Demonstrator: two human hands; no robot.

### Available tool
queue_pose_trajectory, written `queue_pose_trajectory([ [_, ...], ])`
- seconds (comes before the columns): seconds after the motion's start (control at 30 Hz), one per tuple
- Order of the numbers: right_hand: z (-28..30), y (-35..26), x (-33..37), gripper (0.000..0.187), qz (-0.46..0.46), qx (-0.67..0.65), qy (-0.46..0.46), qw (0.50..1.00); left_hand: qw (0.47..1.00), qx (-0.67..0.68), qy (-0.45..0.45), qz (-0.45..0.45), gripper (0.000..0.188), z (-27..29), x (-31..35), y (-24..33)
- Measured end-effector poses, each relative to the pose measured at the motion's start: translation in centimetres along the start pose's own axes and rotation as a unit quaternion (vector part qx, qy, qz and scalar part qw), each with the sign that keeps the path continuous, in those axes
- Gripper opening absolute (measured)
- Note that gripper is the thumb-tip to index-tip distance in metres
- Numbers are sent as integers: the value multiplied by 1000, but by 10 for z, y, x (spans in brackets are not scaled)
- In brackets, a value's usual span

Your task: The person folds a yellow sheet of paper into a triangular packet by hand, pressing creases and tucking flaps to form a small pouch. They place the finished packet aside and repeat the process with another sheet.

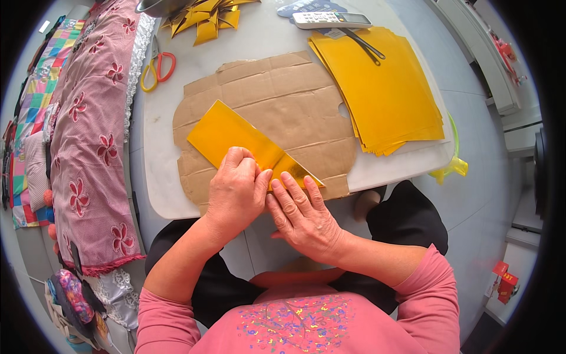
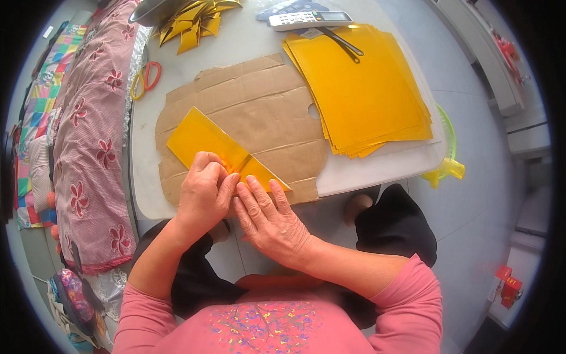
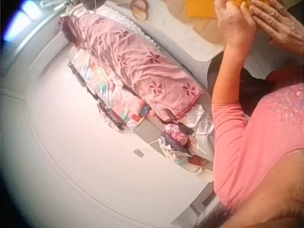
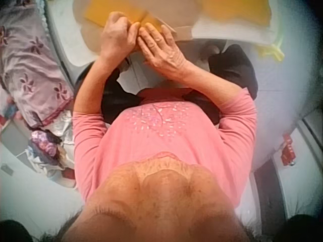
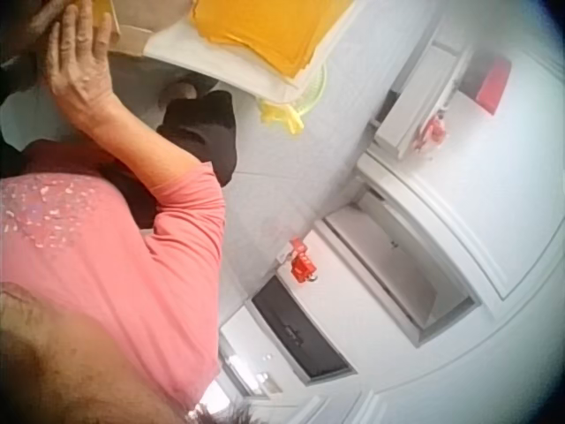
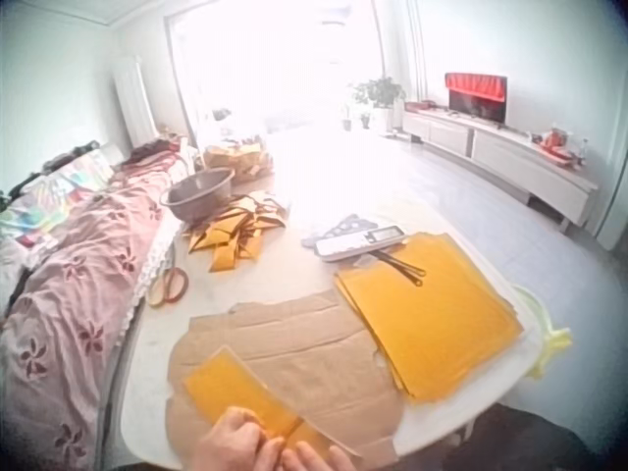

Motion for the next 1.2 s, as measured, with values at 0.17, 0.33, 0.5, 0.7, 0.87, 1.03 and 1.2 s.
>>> queue_pose_trajectory([
  [0.17,1,0,0,81,0,2,1,1000,1000,-3,2,3,19,0,-1,0],
  [0.33,2,1,-1,80,3,3,1,1000,999,-11,-25,30,16,-2,0,-2],
  [0.5,3,1,-2,79,3,-1,3,1000,999,-12,-20,25,16,-2,0,-3],
  [0.7,3,1,-2,79,2,-2,6,1000,999,-10,-17,25,15,-3,1,-4],
  [0.87,4,1,-2,78,3,-1,10,1000,999,-7,-22,31,16,-3,0,-4],
  [1.03,2,1,-2,77,3,-1,10,1000,999,-6,-21,36,17,-3,0,-5],
  [1.2,2,1,-2,78,6,-3,9,1000,999,-8,-20,33,16,-4,1,-4],
])
Point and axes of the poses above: each hand's wrist, its own x-axis away from the middle knuckle, its own z-axis out of the back of the hand, y = z × x, the point moved 7 cm from there along -x, towards the middle knuckle, and after that the axes turned 6 degrees about x, right-handed, at the moved point
